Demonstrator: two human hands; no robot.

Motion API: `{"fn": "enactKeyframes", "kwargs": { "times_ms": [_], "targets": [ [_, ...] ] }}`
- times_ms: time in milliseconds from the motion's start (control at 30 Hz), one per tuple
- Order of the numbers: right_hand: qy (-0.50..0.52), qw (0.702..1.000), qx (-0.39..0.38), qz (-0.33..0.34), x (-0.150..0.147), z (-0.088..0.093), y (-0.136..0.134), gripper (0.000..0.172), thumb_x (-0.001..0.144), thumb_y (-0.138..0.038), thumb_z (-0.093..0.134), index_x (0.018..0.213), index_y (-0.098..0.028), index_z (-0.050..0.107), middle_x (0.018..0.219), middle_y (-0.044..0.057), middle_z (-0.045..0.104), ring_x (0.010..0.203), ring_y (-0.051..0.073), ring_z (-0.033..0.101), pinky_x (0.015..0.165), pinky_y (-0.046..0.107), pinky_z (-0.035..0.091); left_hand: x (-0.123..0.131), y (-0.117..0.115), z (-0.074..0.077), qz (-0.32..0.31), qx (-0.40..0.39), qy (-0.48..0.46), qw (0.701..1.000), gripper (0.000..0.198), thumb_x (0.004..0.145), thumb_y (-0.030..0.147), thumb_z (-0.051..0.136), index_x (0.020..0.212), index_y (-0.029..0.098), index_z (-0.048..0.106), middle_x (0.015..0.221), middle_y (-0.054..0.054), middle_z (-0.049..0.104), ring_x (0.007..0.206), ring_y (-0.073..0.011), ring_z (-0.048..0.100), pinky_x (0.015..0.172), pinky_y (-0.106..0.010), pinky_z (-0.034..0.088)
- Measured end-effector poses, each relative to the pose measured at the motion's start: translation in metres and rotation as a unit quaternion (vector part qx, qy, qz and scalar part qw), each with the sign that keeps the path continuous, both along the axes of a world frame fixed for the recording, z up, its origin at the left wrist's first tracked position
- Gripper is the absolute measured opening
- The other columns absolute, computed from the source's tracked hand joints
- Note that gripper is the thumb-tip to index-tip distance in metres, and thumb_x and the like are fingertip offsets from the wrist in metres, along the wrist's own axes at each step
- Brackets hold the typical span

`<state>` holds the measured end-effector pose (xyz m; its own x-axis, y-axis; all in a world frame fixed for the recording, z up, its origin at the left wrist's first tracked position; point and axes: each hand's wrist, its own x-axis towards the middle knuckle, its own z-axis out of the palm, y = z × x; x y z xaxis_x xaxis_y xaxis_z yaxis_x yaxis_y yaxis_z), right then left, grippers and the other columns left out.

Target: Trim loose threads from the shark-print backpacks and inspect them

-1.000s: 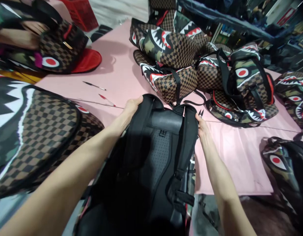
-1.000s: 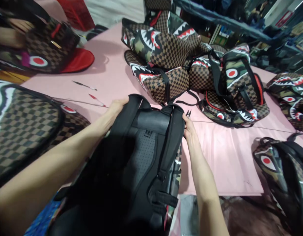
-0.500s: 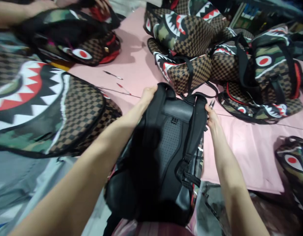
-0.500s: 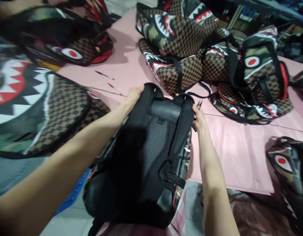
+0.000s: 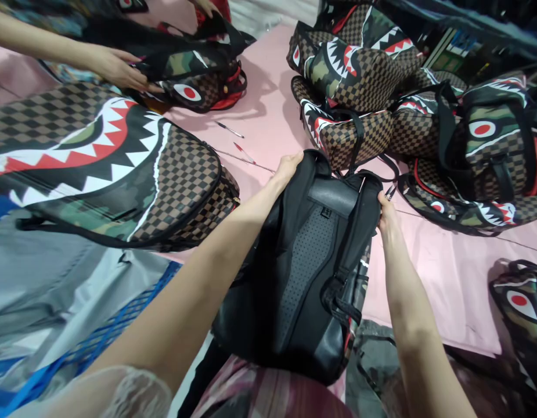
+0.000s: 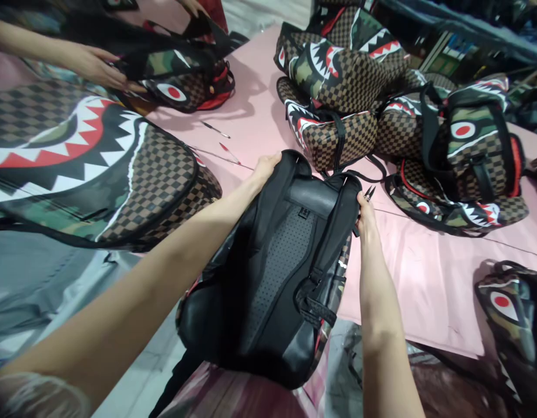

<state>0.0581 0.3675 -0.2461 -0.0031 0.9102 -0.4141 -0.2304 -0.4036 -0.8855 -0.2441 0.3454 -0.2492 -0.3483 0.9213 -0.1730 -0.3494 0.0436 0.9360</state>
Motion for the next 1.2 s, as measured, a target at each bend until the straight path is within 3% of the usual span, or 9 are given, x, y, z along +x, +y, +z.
{"fn": "enactKeyframes", "kwargs": {
  "times_ms": [200, 300, 433, 567, 667, 767, 900, 1067, 1200],
  "targets": [
    [-0.017, 0.999, 0.024, -0.018, -0.005, -0.002, 0.003, 0.02, 0.077, -0.035, 0.063, 0.072, -0.016, 0.059, 0.046, -0.004, 0.053, 0.039, 0.008, 0.047, 0.038, 0.019, 0.043, 0.002, -0.007, -0.001, 0.011, -0.012, 0.137, 0.991, 0.035, 0.087, 0.04, 0.047, 0.072, 0.011, 0.06, 0.065, -0.004, 0.06, 0.06, -0.013, 0.056, 0.061, -0.025, 0.043],
    [-0.102, 0.986, 0.126, -0.037, -0.008, -0.009, -0.004, 0.019, 0.078, -0.034, 0.06, 0.078, -0.015, 0.06, 0.061, -0.002, 0.06, 0.057, 0.011, 0.056, 0.056, 0.022, 0.049, 0.006, -0.026, 0.001, 0.068, 0.028, 0.364, 0.929, 0.035, 0.086, 0.045, 0.047, 0.092, 0.014, 0.062, 0.088, -0.007, 0.064, 0.088, -0.0193, 0.057, 0.079, -0.03, 0.041],
    [-0.386, 0.868, 0.311, -0.036, -0.009, -0.017, -0.03, 0.028, 0.084, -0.039, 0.05, 0.094, -0.017, 0.062, 0.082, 0.001, 0.063, 0.079, 0.015, 0.059, 0.077, 0.03, 0.047, 0.011, -0.069, 0.01, 0.095, 0.049, 0.586, 0.803, 0.046, 0.087, 0.048, 0.043, 0.123, 0.018, 0.048, 0.124, -0.008, 0.051, 0.116, -0.0225, 0.04, 0.099, -0.037, 0.027],
    [-0.559, 0.758, 0.335, -0.043, -0.009, -0.008, -0.06, 0.038, 0.087, -0.042, 0.045, 0.114, -0.019, 0.056, 0.106, 0.008, 0.06, 0.096, 0.022, 0.057, 0.083, 0.036, 0.044, 0.019, -0.119, 0.018, 0.051, -0.021, 0.648, 0.76, 0.051, 0.088, 0.049, 0.042, 0.128, 0.017, 0.041, 0.122, -0.011, 0.049, 0.113, -0.0254, 0.044, 0.094, -0.038, 0.032],
    [-0.599, 0.732, 0.324, -0.03, -0.011, 0.002, -0.081, 0.048, 0.085, -0.046, 0.047, 0.125, -0.02, 0.047, 0.115, 0.012, 0.056, 0.101, 0.027, 0.056, 0.081, 0.039, 0.045, 0.023, -0.162, 0.021, -0.012, -0.088, 0.672, 0.735, 0.061, 0.085, 0.051, 0.045, 0.133, 0.015, 0.036, 0.119, -0.017, 0.05, 0.103, -0.0308, 0.053, 0.082, -0.038, 0.04],
    [-0.605, 0.736, 0.305, -0.01, -0.016, 0.005, -0.111, 0.056, 0.084, -0.048, 0.046, 0.131, -0.019, 0.038, 0.12, 0.015, 0.052, 0.106, 0.029, 0.054, 0.082, 0.041, 0.044, 0.026, -0.205, 0.025, -0.082, -0.152, 0.672, 0.72, 0.056, 0.081, 0.053, 0.048, 0.119, 0.013, 0.05, 0.107, -0.018, 0.057, 0.092, -0.0329, 0.058, 0.072, -0.036, 0.042],
    [-0.558, 0.785, 0.269, -0.007, -0.022, -0.001, -0.163, 0.063, 0.082, -0.046, 0.049, 0.134, -0.016, 0.031, 0.127, 0.017, 0.048, 0.111, 0.029, 0.05, 0.086, 0.04, 0.042, 0.029, -0.238, 0.033, -0.139, -0.172, 0.611, 0.76, 0.039, 0.079, 0.052, 0.052, 0.086, 0.015, 0.06, 0.073, -0.01, 0.062, 0.075, -0.0276, 0.061, 0.062, -0.031, 0.041],
    [-0.369, 0.911, 0.181, 0.02, -0.022, -0.005, -0.217, 0.041, 0.068, -0.041, 0.063, 0.1, -0.017, 0.055, 0.1, 0.011, 0.062, 0.094, 0.026, 0.055, 0.081, 0.037, 0.042, 0.039, -0.246, 0.035, -0.136, -0.192, 0.166, 0.958, 0.022, 0.07, 0.028, 0.066, 0.084, 0.015, 0.056, 0.067, -0.003, 0.062, 0.061, -0.0169, 0.06, 0.061, -0.028, 0.047],
    [-0.242, 0.952, 0.184, 0.041, -0.015, 0.01, -0.24, 0.026, 0.067, -0.041, 0.062, 0.077, -0.018, 0.055, 0.074, 0.002, 0.059, 0.068, 0.016, 0.053, 0.063, 0.027, 0.043, 0.047, -0.254, 0.041, -0.161, -0.119, -0.036, 0.979, 0.022, 0.067, 0.025, 0.069, 0.078, 0.014, 0.054, 0.074, -0.004, 0.062, 0.062, -0.0134, 0.061, 0.067, -0.029, 0.052]
  ]
}}
